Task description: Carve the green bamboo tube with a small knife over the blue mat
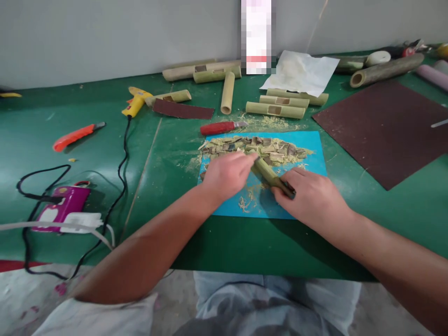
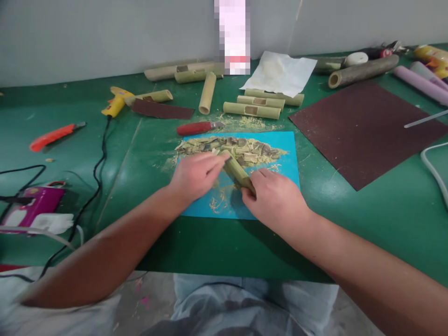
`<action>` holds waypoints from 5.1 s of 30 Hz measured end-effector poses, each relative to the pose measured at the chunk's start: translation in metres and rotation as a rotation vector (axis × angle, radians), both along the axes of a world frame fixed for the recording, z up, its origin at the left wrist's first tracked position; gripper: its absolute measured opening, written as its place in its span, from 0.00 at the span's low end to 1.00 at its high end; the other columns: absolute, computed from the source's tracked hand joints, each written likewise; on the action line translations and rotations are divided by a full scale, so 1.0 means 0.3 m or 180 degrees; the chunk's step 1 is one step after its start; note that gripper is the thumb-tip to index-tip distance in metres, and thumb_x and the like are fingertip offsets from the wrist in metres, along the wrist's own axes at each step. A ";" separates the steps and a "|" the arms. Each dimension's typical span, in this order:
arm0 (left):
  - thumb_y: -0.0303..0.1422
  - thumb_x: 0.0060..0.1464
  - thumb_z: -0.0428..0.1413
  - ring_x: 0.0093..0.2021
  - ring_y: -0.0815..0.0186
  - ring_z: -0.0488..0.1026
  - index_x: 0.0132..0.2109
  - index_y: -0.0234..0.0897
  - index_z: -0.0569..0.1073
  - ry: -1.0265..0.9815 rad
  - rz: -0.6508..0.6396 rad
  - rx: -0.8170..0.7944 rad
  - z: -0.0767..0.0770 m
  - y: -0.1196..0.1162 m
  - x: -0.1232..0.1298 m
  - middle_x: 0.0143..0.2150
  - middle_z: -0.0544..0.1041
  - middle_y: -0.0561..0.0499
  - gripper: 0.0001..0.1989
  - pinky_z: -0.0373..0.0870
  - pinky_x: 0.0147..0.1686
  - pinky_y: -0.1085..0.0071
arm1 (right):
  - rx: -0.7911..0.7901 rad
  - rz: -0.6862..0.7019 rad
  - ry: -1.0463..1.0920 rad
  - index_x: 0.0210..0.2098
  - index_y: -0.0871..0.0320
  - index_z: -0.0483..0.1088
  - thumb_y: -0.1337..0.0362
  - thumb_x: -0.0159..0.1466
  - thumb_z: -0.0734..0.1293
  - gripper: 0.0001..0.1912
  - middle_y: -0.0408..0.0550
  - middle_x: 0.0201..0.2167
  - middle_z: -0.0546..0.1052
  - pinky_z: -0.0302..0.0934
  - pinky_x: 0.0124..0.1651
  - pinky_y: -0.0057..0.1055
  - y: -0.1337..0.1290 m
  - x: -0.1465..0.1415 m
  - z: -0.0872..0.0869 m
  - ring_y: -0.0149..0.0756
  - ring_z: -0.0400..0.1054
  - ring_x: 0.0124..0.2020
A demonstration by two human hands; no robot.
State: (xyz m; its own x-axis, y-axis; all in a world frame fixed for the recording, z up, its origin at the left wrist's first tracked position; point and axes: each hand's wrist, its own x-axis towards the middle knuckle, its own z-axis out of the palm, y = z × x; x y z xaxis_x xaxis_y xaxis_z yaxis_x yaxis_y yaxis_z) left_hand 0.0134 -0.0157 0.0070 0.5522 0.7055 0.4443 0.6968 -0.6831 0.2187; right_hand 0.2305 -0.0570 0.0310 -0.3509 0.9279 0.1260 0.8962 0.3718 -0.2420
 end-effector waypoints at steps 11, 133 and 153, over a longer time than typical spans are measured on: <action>0.33 0.72 0.44 0.32 0.66 0.74 0.55 0.33 0.76 0.0170 -0.0098 0.0072 -0.009 -0.015 0.017 0.32 0.77 0.48 0.18 0.68 0.31 0.72 | -0.0182 -0.0063 0.0077 0.26 0.56 0.66 0.60 0.62 0.65 0.10 0.46 0.25 0.71 0.46 0.29 0.32 0.007 -0.001 0.002 0.32 0.60 0.25; 0.33 0.70 0.48 0.34 0.66 0.77 0.53 0.33 0.79 -0.0018 -0.0029 0.0008 -0.001 0.039 -0.033 0.35 0.81 0.47 0.17 0.72 0.33 0.72 | -0.0297 -0.0035 0.0123 0.26 0.55 0.63 0.61 0.61 0.65 0.10 0.42 0.24 0.66 0.45 0.29 0.31 -0.003 -0.003 0.005 0.30 0.55 0.24; 0.34 0.71 0.46 0.33 0.67 0.76 0.53 0.33 0.78 -0.0013 -0.0098 -0.0039 0.004 0.003 -0.013 0.34 0.80 0.48 0.18 0.70 0.32 0.73 | -0.0288 -0.0053 0.0127 0.26 0.55 0.62 0.61 0.61 0.66 0.10 0.41 0.24 0.66 0.44 0.29 0.31 -0.003 -0.004 0.001 0.29 0.54 0.24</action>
